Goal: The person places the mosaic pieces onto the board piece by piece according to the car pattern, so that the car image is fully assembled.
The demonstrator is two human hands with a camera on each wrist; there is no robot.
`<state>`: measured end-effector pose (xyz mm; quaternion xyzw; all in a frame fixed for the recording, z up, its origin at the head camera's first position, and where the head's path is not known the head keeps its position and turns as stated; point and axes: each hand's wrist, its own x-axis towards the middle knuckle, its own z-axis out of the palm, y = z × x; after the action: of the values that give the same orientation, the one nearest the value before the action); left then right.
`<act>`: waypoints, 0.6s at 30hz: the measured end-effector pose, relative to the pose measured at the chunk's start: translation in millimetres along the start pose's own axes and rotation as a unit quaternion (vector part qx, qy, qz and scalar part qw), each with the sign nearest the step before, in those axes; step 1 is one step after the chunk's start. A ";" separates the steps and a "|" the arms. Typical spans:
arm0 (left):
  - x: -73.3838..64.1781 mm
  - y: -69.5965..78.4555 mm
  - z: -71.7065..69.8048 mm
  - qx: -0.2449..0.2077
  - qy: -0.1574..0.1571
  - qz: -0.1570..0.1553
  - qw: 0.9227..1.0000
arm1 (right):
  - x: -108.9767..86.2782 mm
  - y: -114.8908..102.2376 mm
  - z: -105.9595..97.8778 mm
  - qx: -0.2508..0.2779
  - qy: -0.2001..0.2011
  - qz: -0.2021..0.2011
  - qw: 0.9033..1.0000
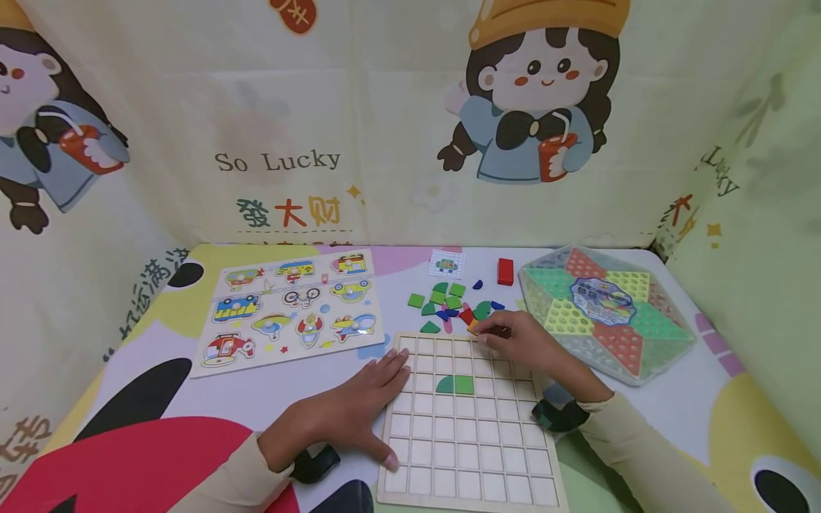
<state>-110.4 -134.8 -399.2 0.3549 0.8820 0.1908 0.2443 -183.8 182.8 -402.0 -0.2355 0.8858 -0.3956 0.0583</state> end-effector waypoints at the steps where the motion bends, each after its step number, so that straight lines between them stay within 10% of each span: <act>1: 0.0 0.2 -0.2 0.000 0.000 0.000 1.000 | 0.8 1.6 -0.9 -0.003 0.004 0.004 1.000; 18: 0.1 1.3 -0.7 -0.002 -0.001 -0.001 1.000 | 19.7 13.0 -16.8 0.003 0.047 0.089 0.995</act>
<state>-110.2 -133.9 -397.9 0.3538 0.8817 0.1920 0.2461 -210.9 192.5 -398.5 -0.1369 0.9039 -0.4018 0.0526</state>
